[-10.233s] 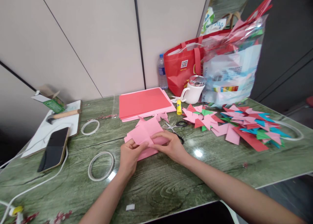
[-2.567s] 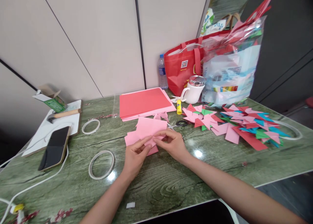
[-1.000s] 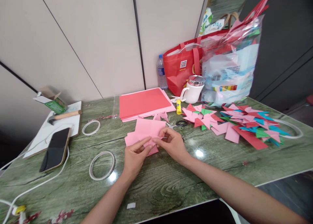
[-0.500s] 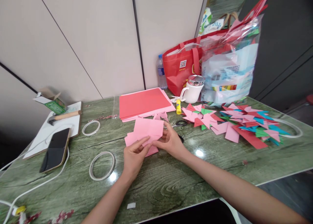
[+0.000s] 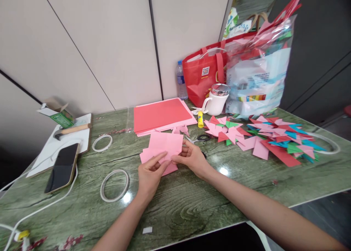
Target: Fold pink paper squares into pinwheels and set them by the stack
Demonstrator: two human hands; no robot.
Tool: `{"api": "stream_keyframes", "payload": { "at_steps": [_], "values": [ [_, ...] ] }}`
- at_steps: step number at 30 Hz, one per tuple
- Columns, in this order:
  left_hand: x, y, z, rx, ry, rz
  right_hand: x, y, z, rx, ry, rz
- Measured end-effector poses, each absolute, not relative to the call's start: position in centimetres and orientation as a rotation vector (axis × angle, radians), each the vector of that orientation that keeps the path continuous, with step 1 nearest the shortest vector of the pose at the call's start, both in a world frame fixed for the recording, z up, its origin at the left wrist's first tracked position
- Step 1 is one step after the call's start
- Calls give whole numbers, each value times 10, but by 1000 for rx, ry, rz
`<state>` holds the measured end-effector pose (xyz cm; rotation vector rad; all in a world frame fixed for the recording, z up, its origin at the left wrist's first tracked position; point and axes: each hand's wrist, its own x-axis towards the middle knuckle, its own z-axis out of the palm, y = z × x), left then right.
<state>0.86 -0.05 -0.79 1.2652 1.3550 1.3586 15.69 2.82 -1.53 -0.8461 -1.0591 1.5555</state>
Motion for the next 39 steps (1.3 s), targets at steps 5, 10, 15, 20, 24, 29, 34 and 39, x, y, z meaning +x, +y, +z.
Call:
{"api": "stream_keyframes", "payload": {
  "at_steps": [5,10,15,20,24,29,34,39],
  "values": [
    [6,0,-12,1305,1328,1327,157,29,-17,-822,-1025,1577],
    [5,0,-12,1370,1328,1330,158,28,-16,-846,-1033,1557],
    [7,-1,-6,1343,1329,1329,158,28,-13,-863,-1039,1555],
    [9,-3,1,1384,1369,1325,156,27,-11,-875,-998,1588],
    [11,-4,3,1407,1369,1346,157,28,-12,-870,-948,1676],
    [11,-4,4,1389,1386,1363,161,32,-17,-816,-914,1781],
    [10,-3,5,1342,1391,1375,165,36,-17,-766,-913,1818],
    [8,-2,4,1294,1398,1382,167,38,-15,-735,-881,1821]
  ]
}}
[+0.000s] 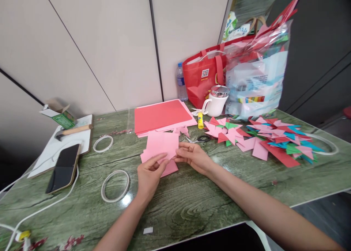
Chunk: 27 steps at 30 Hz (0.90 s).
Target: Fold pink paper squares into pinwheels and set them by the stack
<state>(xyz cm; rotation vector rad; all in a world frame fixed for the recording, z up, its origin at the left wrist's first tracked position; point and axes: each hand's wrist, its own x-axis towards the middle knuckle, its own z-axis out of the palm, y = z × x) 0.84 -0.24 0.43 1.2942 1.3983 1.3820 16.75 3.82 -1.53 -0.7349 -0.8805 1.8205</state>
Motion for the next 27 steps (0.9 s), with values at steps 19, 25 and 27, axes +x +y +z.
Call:
{"api": "stream_keyframes", "payload": {
  "at_steps": [19,25,27],
  "values": [
    [6,-4,-2,1570,1347,1283,154,26,-16,-897,-1201,1461],
    [4,0,7,1363,1310,1247,159,31,-8,-854,-1091,1604],
    [3,2,8,1312,1295,1239,162,34,-7,-858,-1058,1625]
  ]
}}
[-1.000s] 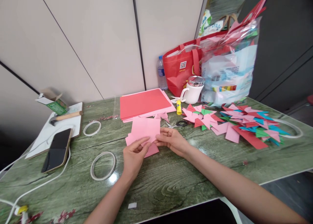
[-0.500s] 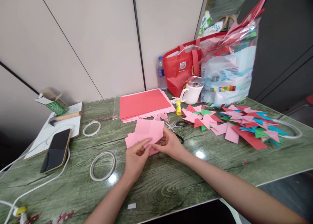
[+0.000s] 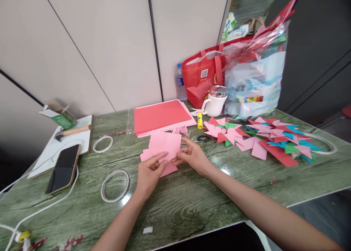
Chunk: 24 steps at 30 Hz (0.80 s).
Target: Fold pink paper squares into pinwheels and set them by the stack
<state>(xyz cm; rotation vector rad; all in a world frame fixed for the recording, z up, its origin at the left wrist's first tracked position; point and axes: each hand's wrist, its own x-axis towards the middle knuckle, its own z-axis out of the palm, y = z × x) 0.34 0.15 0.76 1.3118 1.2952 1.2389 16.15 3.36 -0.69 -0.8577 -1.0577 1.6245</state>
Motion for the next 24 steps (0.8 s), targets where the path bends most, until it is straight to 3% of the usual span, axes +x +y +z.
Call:
{"api": "stream_keyframes", "payload": {
  "at_steps": [24],
  "values": [
    [0,10,-4,1141,1264,1290,164,36,-10,-861,-1085,1564]
  ]
}}
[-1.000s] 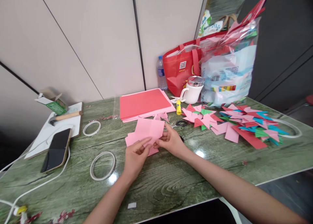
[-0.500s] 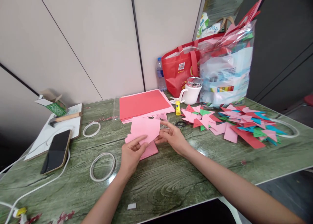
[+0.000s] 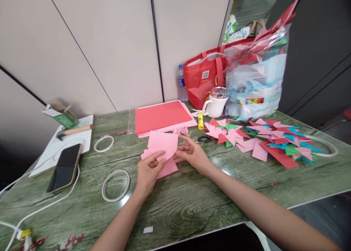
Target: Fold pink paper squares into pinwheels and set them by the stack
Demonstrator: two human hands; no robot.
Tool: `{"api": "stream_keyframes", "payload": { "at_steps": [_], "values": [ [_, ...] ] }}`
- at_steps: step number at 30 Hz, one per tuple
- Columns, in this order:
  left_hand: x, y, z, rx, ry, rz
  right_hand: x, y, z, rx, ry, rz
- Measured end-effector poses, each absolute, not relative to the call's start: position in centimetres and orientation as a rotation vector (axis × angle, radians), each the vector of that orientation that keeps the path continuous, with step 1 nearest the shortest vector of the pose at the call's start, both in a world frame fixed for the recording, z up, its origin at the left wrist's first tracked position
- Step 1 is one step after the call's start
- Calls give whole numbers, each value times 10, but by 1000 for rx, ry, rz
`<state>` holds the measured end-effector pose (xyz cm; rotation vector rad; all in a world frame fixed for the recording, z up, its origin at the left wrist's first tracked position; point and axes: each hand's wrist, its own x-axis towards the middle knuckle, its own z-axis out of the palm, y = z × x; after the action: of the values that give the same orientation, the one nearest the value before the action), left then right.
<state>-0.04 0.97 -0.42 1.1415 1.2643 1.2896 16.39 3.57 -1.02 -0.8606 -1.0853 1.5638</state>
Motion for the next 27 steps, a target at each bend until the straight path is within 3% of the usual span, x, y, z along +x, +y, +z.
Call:
{"api": "stream_keyframes", "payload": {
  "at_steps": [18,27],
  "values": [
    [-2,11,-8,1056,1286,1440,164,36,-14,-962,-1090,1508],
    [-2,11,-11,1093,1212,1237,171,43,-21,-957,-1249,1099]
  ]
}}
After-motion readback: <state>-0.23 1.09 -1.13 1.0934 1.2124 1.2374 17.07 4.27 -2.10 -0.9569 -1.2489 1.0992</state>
